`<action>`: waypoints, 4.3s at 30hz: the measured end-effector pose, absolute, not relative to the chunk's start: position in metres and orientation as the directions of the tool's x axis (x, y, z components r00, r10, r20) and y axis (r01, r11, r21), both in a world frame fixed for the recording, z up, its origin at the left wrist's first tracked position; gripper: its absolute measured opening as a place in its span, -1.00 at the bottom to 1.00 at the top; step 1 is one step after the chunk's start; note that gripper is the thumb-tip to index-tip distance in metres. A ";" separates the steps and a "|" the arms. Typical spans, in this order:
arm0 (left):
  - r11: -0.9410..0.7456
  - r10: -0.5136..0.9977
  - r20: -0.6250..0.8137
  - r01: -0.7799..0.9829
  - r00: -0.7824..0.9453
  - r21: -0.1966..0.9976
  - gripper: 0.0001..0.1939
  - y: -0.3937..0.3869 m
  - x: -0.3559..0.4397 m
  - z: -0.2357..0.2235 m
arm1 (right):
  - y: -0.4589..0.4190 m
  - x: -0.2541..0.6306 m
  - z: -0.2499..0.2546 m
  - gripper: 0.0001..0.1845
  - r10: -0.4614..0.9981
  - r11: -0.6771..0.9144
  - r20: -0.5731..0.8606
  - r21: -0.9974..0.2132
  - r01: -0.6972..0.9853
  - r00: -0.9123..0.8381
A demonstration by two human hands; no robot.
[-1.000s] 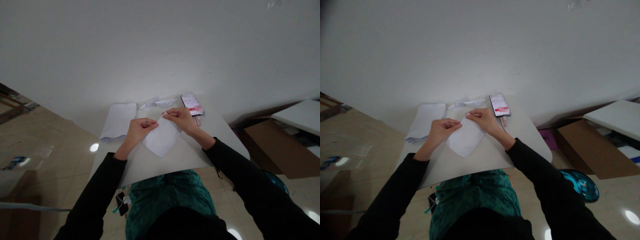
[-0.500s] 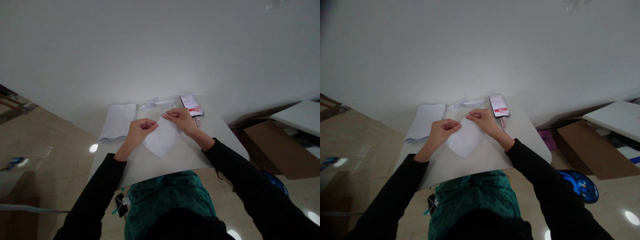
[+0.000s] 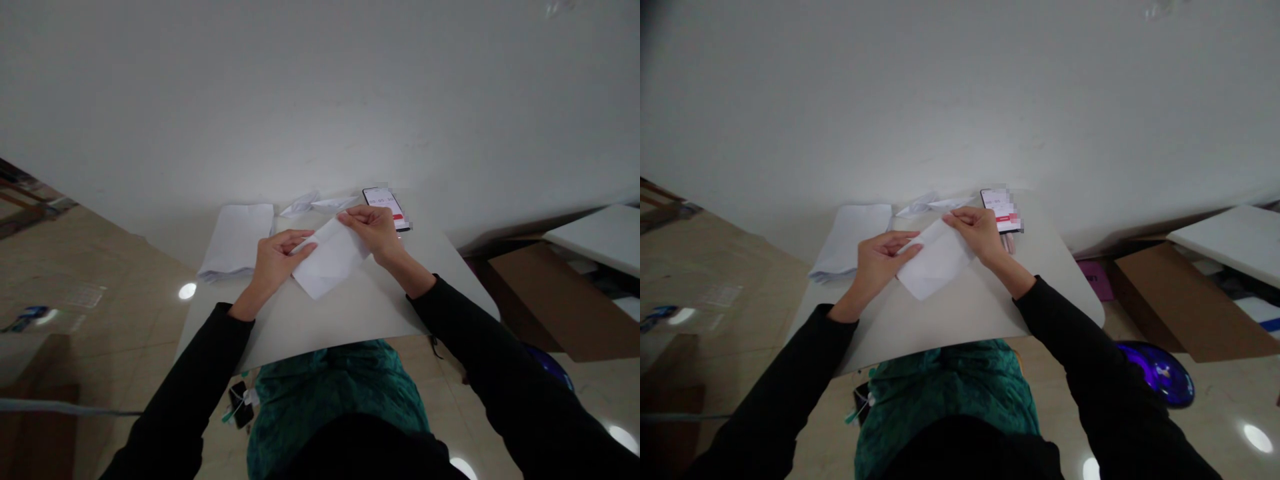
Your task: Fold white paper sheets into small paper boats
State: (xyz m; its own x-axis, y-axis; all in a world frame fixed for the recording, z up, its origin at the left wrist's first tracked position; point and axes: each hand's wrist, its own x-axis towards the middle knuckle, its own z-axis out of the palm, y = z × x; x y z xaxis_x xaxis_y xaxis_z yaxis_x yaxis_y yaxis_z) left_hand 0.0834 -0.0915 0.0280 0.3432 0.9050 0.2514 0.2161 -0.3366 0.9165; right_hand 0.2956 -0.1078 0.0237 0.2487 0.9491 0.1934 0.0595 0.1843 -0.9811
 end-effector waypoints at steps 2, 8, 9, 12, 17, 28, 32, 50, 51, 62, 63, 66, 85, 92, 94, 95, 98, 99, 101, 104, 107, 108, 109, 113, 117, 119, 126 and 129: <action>-0.336 0.914 0.248 0.256 0.319 0.907 -0.64 -0.093 0.084 0.030 | -0.108 0.296 0.023 -0.65 0.938 0.196 0.213 -0.977 0.089 0.272; -0.367 0.910 0.277 0.285 0.309 0.886 -0.71 -0.095 0.085 0.030 | -0.110 0.292 0.025 -0.72 0.905 0.221 0.262 -0.963 0.157 0.335; -0.362 0.911 0.273 0.284 0.309 0.888 -0.70 -0.094 0.085 0.030 | -0.111 0.291 0.025 -0.72 0.899 0.226 0.272 -0.959 0.170 0.343; -0.355 0.915 0.269 0.284 0.302 0.891 -0.70 -0.093 0.085 0.030 | -0.110 0.290 0.026 -0.73 0.881 0.240 0.303 -0.948 0.209 0.363; -0.362 0.911 0.263 0.312 0.317 0.878 -0.67 -0.087 0.082 0.030 | -0.109 0.291 0.026 -0.75 0.885 0.253 0.318 -0.941 0.223 0.340; -0.414 0.868 0.184 0.466 0.461 0.782 -0.52 -0.086 0.090 0.023 | -0.107 0.271 0.019 -0.71 0.921 0.358 0.389 -0.858 0.369 0.011; -0.303 0.900 0.108 0.427 0.423 0.852 -0.53 -0.089 0.093 0.024 | -0.106 0.269 0.023 -0.73 0.919 0.363 0.393 -0.874 0.322 0.031; -0.587 0.792 0.590 0.466 0.158 0.662 -0.49 -0.086 0.089 0.016 | -0.107 0.250 -0.013 -0.53 0.970 0.068 0.023 -0.982 -0.175 0.243; -0.575 0.800 0.581 0.461 0.146 0.676 -0.49 -0.085 0.090 0.015 | -0.106 0.252 -0.012 -0.54 0.970 0.073 0.024 -0.978 -0.198 0.240; -0.434 0.898 0.430 0.338 0.092 0.835 -0.60 -0.081 0.092 0.008 | -0.095 0.278 -0.001 -0.49 0.906 0.211 0.080 -0.936 -0.281 0.416; -0.419 0.905 0.416 0.326 0.084 0.847 -0.59 -0.082 0.092 0.008 | -0.095 0.277 -0.001 -0.46 0.914 0.199 0.071 -0.936 -0.289 0.400; -0.416 0.905 0.420 0.326 0.063 0.849 -0.58 -0.084 0.094 0.007 | -0.100 0.269 -0.006 -0.42 0.952 0.164 0.091 -0.957 -0.238 0.291; -0.401 0.908 0.419 0.336 0.021 0.852 -0.69 -0.084 0.095 0.005 | -0.111 0.244 -0.017 -0.44 0.990 0.083 0.057 -0.975 -0.204 0.129; -0.488 0.838 0.546 0.465 0.011 0.739 -0.69 -0.085 0.097 0.007 | -0.117 0.232 -0.027 -0.48 0.964 0.121 0.068 -0.973 -0.197 0.255; -0.492 0.825 0.565 0.489 -0.002 0.720 -0.70 -0.084 0.098 0.008 | -0.118 0.231 -0.026 -0.48 0.956 0.136 0.093 -0.981 -0.139 0.279; -0.490 0.825 0.565 0.482 -0.012 0.727 -0.70 -0.084 0.099 0.008 | -0.118 0.231 -0.025 -0.48 0.946 0.158 0.119 -0.981 -0.109 0.301; -0.464 0.856 0.516 0.373 -0.046 0.803 -0.69 -0.083 0.105 0.008 | -0.118 0.234 -0.016 -0.47 0.911 0.217 0.192 -0.976 -0.027 0.365; -0.447 0.872 0.487 0.324 -0.049 0.834 -0.67 -0.083 0.108 0.007 | -0.118 0.236 -0.013 -0.47 0.907 0.223 0.203 -0.975 -0.011 0.369; -0.406 0.904 0.426 0.238 -0.039 0.883 -0.64 -0.084 0.114 0.005 | -0.118 0.240 -0.009 -0.48 0.914 0.215 0.203 -0.977 0.004 0.351; -0.349 0.933 0.358 0.162 -0.032 0.923 -0.64 -0.085 0.116 0.004 | -0.118 0.245 -0.009 -0.49 0.934 0.193 0.185 -0.981 0.006 0.306; -0.316 0.941 0.329 0.138 -0.077 0.939 -0.66 -0.083 0.113 0.003 | -0.118 0.245 -0.012 -0.48 0.959 0.178 0.166 -0.983 -0.033 0.230; -0.310 0.941 0.324 0.137 -0.095 0.941 -0.67 -0.082 0.112 0.003 | -0.118 0.245 -0.013 -0.48 0.963 0.177 0.164 -0.983 -0.045 0.212; -0.307 0.940 0.323 0.137 -0.113 0.942 -0.67 -0.082 0.111 0.004 | -0.119 0.244 -0.013 -0.49 0.964 0.181 0.167 -0.982 -0.050 0.209; -0.333 0.922 0.352 0.136 -0.158 0.933 -0.67 -0.082 0.112 0.006 | -0.121 0.242 -0.011 -0.53 0.935 0.220 0.201 -0.975 -0.035 0.292; -0.356 0.902 0.380 0.144 -0.204 0.923 -0.67 -0.083 0.112 0.006 | -0.122 0.239 -0.013 -0.57 0.947 0.225 0.195 -0.970 -0.096 0.257; -0.368 0.895 0.395 0.162 -0.204 0.916 -0.66 -0.081 0.110 0.005 | -0.120 0.239 -0.014 -0.58 0.944 0.223 0.191 -0.971 -0.091 0.269; -0.435 0.884 0.468 0.354 -0.006 0.828 -0.44 -0.056 0.082 0.013 | -0.103 0.281 0.001 -0.62 0.952 0.210 0.206 -0.978 0.010 0.227; -0.606 0.715 0.694 0.570 0.084 0.555 -0.30 -0.058 0.069 0.030 | -0.101 0.303 0.012 -0.64 0.988 0.129 0.116 -0.984 0.121 -0.103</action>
